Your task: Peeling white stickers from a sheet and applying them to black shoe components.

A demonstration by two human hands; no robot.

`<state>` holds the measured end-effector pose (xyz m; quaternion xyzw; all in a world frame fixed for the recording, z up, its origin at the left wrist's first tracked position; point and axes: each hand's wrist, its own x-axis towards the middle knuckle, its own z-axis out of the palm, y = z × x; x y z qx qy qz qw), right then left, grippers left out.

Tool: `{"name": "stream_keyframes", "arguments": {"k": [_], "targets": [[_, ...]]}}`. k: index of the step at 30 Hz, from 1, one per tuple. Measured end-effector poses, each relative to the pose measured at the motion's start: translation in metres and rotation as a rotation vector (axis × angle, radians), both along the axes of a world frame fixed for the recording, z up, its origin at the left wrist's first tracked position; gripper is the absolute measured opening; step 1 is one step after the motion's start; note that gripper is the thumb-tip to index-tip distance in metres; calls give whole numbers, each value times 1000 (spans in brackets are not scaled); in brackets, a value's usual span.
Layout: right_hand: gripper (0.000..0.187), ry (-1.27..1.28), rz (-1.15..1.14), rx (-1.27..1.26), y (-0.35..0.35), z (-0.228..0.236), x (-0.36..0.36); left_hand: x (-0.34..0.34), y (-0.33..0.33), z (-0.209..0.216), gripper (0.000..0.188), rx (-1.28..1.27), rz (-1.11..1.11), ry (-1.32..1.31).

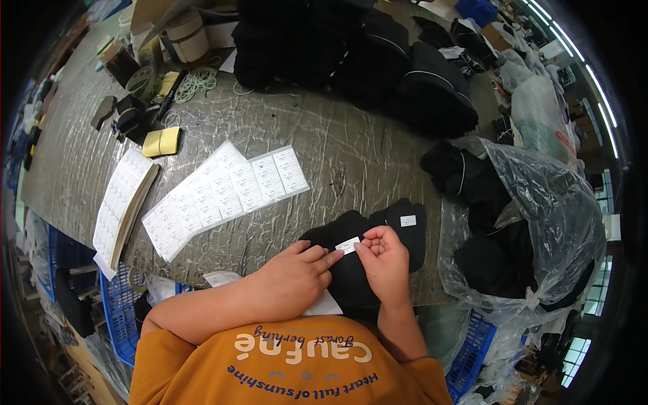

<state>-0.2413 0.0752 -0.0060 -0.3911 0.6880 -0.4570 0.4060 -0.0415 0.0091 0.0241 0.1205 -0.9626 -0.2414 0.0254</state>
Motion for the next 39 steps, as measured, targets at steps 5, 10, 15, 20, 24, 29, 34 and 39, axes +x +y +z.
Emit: {"name": "stream_keyframes", "arguments": {"k": [5,10,15,20,24,29,34,39], "targets": [[16,-23,-36,-66,-3,-8,1,0,0,2,24,21,-1,5],[17,-36,-49,-67,-5,-11,0,0,0,0,25,20,0,20],[19,7,-68,-18,-8,-15,1,-1,-1,1,25,-5,-9,26],[15,665,2,-180,-13,-7,-8,3,-4,2,22,73,4,48],[19,353,10,17,-7,-12,-21,5,-9,3,18,229,91,133],[19,-136,-94,-84,-6,0,-57,14,-15,8,14,436,281,331],[26,440,-213,-24,-6,12,-101,13,-22,16,18,522,474,190],[23,202,165,-249,1,32,-17,10,-21,18,20,530,620,211]]}}
